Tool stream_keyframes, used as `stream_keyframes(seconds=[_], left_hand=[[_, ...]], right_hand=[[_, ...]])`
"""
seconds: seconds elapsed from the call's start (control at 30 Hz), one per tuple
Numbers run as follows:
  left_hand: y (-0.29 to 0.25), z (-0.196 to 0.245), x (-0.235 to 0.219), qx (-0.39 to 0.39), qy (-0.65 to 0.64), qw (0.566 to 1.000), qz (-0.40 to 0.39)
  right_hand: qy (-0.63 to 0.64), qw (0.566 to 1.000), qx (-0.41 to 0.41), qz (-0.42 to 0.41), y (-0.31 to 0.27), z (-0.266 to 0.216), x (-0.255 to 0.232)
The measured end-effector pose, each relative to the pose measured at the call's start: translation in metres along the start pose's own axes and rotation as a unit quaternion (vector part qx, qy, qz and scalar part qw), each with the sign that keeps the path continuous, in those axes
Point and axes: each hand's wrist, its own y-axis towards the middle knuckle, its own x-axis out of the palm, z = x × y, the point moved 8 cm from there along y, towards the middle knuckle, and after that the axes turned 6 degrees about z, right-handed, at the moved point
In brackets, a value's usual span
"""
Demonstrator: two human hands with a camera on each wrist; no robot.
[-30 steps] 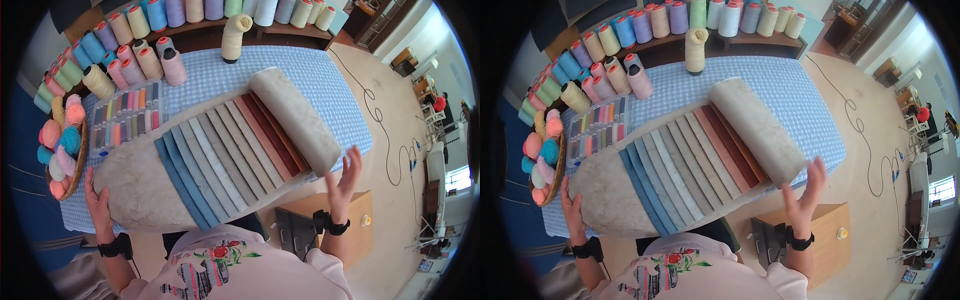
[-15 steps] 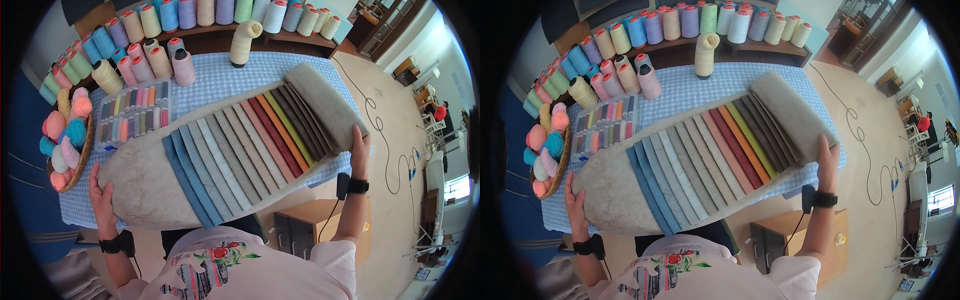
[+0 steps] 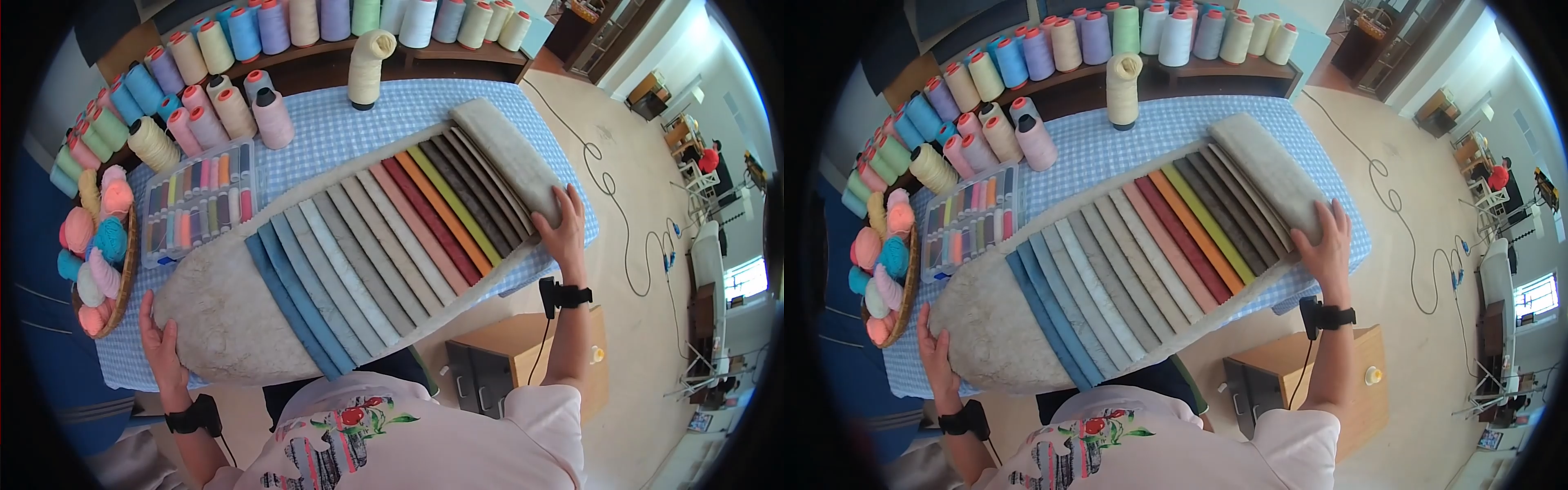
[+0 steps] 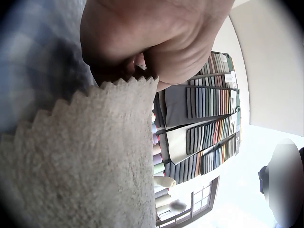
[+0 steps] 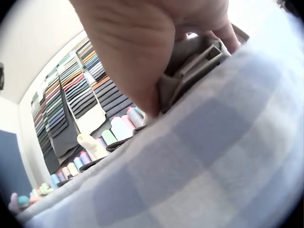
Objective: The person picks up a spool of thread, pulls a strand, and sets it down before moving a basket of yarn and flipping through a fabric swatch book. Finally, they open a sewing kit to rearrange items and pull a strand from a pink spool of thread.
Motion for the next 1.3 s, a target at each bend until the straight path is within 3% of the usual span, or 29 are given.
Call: stream_keyframes(seconds=[0.03,0.1,0.13,0.17,0.23,0.27,0.33,0.47,0.53,0.77,0.83,0.97,1.0,1.07,1.17,1.3], left_hand=[[0.000,-0.001,0.000,0.001,0.003,1.000,-0.001],[0.000,-0.001,-0.002,0.003,0.007,1.000,0.001],[0.000,-0.001,-0.002,0.005,0.010,1.000,-0.003],[0.000,-0.001,-0.002,0.008,0.014,1.000,-0.008],[0.000,-0.002,-0.003,0.004,0.014,1.000,0.000],[0.000,-0.003,-0.003,0.000,0.015,1.000,0.003],[0.000,-0.003,-0.002,0.000,0.016,1.000,0.001],[0.002,-0.011,-0.005,-0.005,0.000,1.000,-0.014],[0.003,-0.013,-0.005,-0.004,-0.001,1.000,-0.010],[0.002,-0.017,-0.004,0.009,-0.004,1.000,-0.022],[0.002,-0.016,-0.003,0.009,-0.005,1.000,-0.024],[0.002,-0.016,-0.003,0.008,-0.003,1.000,-0.022],[0.002,-0.017,-0.003,0.008,-0.003,1.000,-0.023],[0.002,-0.018,-0.004,-0.001,-0.009,1.000,-0.026],[0.001,-0.018,-0.002,-0.023,-0.022,0.999,-0.021],[0.002,-0.019,-0.004,-0.015,-0.017,1.000,-0.018]], right_hand=[[0.001,1.000,-0.001,-0.001,0.003,0.005,0.004],[-0.133,0.988,-0.033,0.065,0.008,0.006,-0.001],[-0.223,0.969,-0.069,0.075,0.010,-0.018,-0.008],[-0.222,0.970,-0.071,0.075,0.014,-0.033,-0.012],[-0.230,0.970,-0.081,-0.006,0.020,-0.048,-0.002],[-0.230,0.970,-0.081,-0.008,0.023,-0.046,0.002],[-0.143,0.984,-0.054,-0.092,0.029,-0.031,0.021],[-0.113,0.986,-0.031,-0.119,0.038,-0.015,0.024],[-0.100,0.979,-0.008,-0.175,0.044,-0.016,0.027],[-0.090,0.980,0.042,-0.172,0.056,-0.004,0.032],[-0.176,0.968,0.053,-0.170,0.049,-0.007,0.034],[-0.202,0.949,0.082,-0.228,0.051,-0.012,0.030],[-0.202,0.949,0.083,-0.227,0.055,0.005,0.034],[0.032,0.967,0.064,-0.244,0.063,0.038,0.056],[0.047,0.950,0.113,-0.287,0.069,0.035,0.052],[-0.021,0.955,0.109,-0.274,0.079,0.004,0.041]])
